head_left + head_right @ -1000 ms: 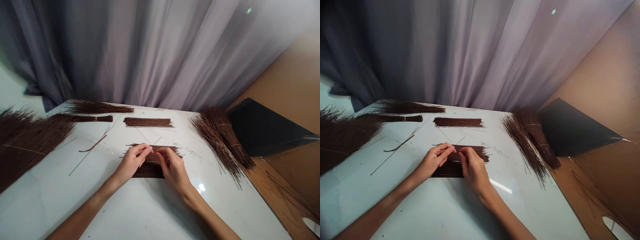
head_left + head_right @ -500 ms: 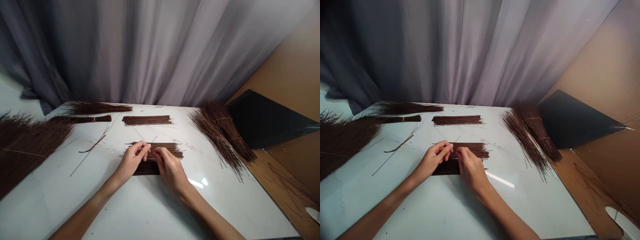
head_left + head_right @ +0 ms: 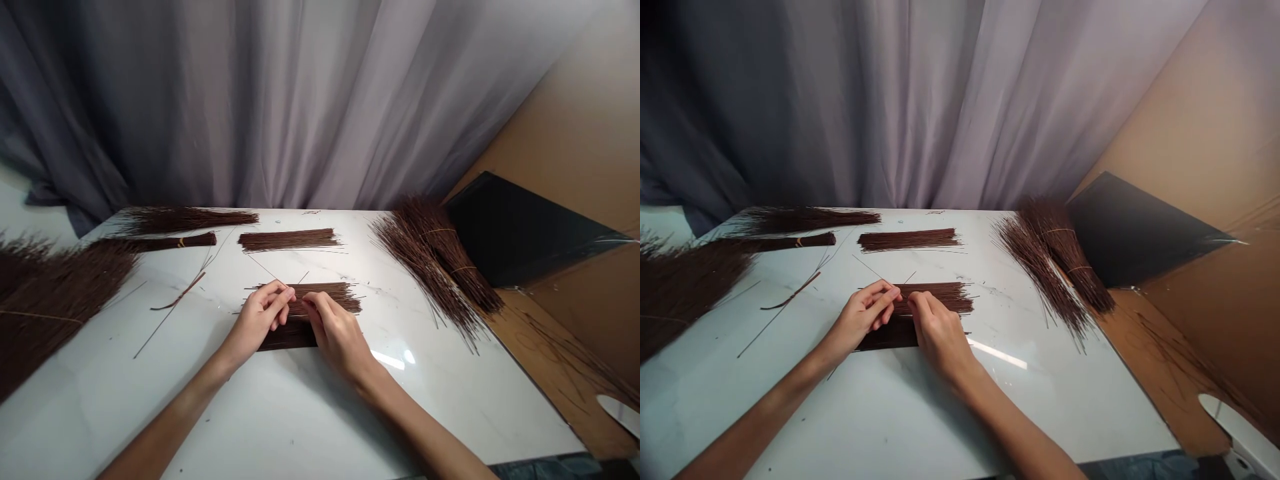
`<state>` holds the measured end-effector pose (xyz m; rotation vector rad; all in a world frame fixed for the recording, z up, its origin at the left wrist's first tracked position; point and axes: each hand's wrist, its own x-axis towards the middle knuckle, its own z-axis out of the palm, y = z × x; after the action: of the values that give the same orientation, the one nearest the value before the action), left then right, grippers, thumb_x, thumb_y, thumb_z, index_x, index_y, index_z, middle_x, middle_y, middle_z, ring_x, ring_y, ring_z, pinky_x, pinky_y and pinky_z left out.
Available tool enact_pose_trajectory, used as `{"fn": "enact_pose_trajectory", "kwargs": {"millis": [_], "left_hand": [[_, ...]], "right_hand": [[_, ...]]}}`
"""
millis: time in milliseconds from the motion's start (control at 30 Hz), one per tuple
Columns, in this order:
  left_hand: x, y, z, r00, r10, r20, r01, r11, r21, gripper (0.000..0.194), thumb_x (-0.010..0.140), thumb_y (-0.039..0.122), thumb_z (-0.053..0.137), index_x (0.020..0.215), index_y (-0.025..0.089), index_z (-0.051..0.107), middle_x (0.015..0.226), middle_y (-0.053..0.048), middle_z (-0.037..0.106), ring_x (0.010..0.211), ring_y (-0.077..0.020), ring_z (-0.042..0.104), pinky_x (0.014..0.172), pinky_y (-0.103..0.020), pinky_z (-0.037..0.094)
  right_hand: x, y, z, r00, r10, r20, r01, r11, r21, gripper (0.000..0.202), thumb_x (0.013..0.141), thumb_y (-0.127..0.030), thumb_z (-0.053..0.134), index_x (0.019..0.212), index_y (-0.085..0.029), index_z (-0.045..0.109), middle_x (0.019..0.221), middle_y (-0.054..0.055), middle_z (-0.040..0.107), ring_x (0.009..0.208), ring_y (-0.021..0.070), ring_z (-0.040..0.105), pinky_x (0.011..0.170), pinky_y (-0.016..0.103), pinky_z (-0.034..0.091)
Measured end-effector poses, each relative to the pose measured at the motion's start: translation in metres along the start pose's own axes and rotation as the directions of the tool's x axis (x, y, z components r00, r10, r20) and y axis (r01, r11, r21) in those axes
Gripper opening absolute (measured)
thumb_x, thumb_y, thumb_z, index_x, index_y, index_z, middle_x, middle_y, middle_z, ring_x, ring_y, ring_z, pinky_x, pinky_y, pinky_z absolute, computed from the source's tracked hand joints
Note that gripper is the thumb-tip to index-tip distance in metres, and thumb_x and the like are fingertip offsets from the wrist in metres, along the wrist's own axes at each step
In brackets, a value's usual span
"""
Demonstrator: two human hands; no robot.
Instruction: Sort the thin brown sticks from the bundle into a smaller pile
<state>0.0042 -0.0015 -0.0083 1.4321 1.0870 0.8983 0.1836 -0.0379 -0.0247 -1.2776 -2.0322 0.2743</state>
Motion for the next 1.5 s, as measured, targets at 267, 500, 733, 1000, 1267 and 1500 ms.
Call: {"fn": "enact_pose_trajectory", "kwargs": {"millis": [267, 500, 733, 1000, 1267, 1500], "left_hand": [[-0.004, 0.004, 0.001, 0.999, -0.054, -0.006, 0.053, 0.994, -0.100, 0.035, 0.096, 0.054, 0.060, 0.087, 0.020, 0.062, 0.070, 0.004, 0.052, 0.057, -0.0094, 0.044, 0.045, -0.018, 0.030], [-0.014, 0.017, 0.005, 0.989, -0.029, 0.148, 0.056, 0.981, -0.183, 0.033, 0.100, 0.049, 0.057, 0.086, 0.020, 0.061, 0.065, 0.005, 0.049, 0.057, -0.0091, 0.039, 0.049, -0.018, 0.029], [-0.016, 0.011, 0.012, 0.951, -0.062, 0.304, 0.013, 0.987, 0.158, 0.036, 0.101, 0.051, 0.052, 0.085, 0.020, 0.062, 0.070, 0.002, 0.054, 0.060, -0.0121, 0.049, 0.051, -0.020, 0.040], [-0.022, 0.028, 0.016, 0.955, -0.117, 0.273, 0.156, 0.980, -0.126, 0.034, 0.097, 0.051, 0.057, 0.082, 0.020, 0.060, 0.066, 0.003, 0.048, 0.055, -0.0114, 0.041, 0.047, -0.019, 0.035], [-0.014, 0.006, 0.011, 0.983, -0.142, 0.113, 0.134, 0.988, 0.081, 0.036, 0.097, 0.053, 0.054, 0.080, 0.021, 0.055, 0.067, 0.005, 0.045, 0.054, -0.0105, 0.032, 0.047, -0.021, 0.023], [-0.027, 0.023, 0.023, 0.887, -0.223, 0.405, 0.344, 0.904, -0.255, 0.031, 0.096, 0.047, 0.058, 0.083, 0.019, 0.056, 0.064, 0.005, 0.044, 0.055, -0.0099, 0.026, 0.048, -0.021, 0.018]], "right_hand": [[0.005, 0.004, -0.019, 0.967, 0.227, 0.115, -0.254, 0.869, 0.424, 0.020, 0.104, -0.034, 0.050, 0.095, -0.020, 0.063, 0.082, 0.001, 0.067, 0.071, 0.0150, 0.060, 0.065, 0.026, 0.045], [0.020, 0.019, -0.034, 0.935, 0.229, 0.270, -0.341, 0.790, 0.510, 0.032, 0.101, -0.044, 0.056, 0.086, -0.018, 0.067, 0.077, 0.001, 0.065, 0.072, 0.0152, 0.058, 0.064, 0.026, 0.042], [0.019, 0.024, -0.066, 0.983, -0.110, 0.149, 0.044, 0.921, 0.388, 0.025, 0.104, -0.032, 0.053, 0.091, -0.018, 0.068, 0.084, 0.004, 0.062, 0.076, 0.0151, 0.054, 0.070, 0.027, 0.043], [0.011, 0.033, -0.062, 0.919, -0.057, 0.391, -0.081, 0.941, 0.328, 0.026, 0.105, -0.033, 0.052, 0.089, -0.018, 0.068, 0.081, 0.002, 0.067, 0.071, 0.0137, 0.059, 0.063, 0.025, 0.045], [0.002, 0.024, -0.061, 0.949, -0.197, 0.245, 0.136, 0.960, 0.246, 0.023, 0.105, -0.019, 0.043, 0.104, -0.019, 0.067, 0.088, 0.005, 0.063, 0.076, 0.0150, 0.057, 0.068, 0.026, 0.045], [0.008, 0.041, -0.052, 0.929, -0.149, 0.338, 0.077, 0.973, 0.218, 0.024, 0.105, -0.017, 0.044, 0.094, -0.019, 0.066, 0.086, 0.004, 0.064, 0.074, 0.0143, 0.059, 0.068, 0.025, 0.047]]}}
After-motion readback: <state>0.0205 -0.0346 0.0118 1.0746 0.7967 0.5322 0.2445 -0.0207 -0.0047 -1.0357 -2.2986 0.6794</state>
